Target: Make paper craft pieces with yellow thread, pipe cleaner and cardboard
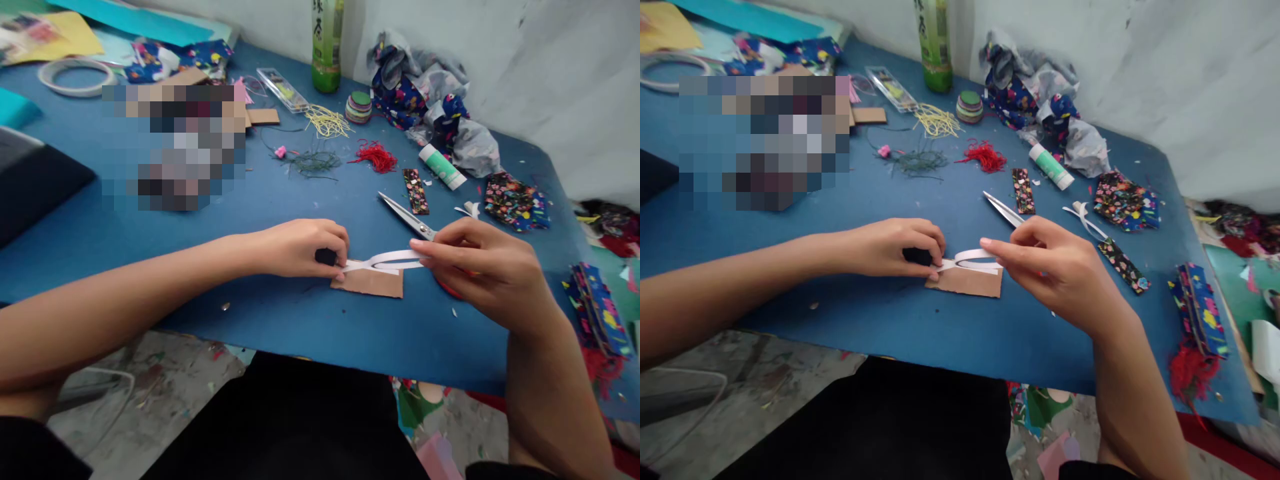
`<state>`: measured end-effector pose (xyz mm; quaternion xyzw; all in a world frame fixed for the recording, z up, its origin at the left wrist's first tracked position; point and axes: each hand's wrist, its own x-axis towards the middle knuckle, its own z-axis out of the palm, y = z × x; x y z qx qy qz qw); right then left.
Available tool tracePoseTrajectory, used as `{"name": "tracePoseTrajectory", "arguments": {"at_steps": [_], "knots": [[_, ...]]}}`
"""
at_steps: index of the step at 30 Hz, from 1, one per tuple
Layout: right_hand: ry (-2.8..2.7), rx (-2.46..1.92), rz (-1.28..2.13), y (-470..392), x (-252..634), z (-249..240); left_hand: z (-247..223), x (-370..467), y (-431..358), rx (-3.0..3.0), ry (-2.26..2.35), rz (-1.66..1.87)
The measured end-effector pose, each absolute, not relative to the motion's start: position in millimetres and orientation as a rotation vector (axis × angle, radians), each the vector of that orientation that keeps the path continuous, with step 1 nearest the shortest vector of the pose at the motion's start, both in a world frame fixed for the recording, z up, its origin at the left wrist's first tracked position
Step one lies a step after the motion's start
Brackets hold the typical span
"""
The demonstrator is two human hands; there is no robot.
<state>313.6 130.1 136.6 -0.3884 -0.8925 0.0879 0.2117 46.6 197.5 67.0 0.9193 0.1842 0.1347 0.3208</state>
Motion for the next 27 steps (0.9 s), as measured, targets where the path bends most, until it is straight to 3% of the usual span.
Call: {"name": "tracePoseTrajectory", "arguments": {"at_steps": [27], "knots": [[-2.546,-1.112,0.305,128,321,145,58,49,197,2.35,0.441,0.461]]}}
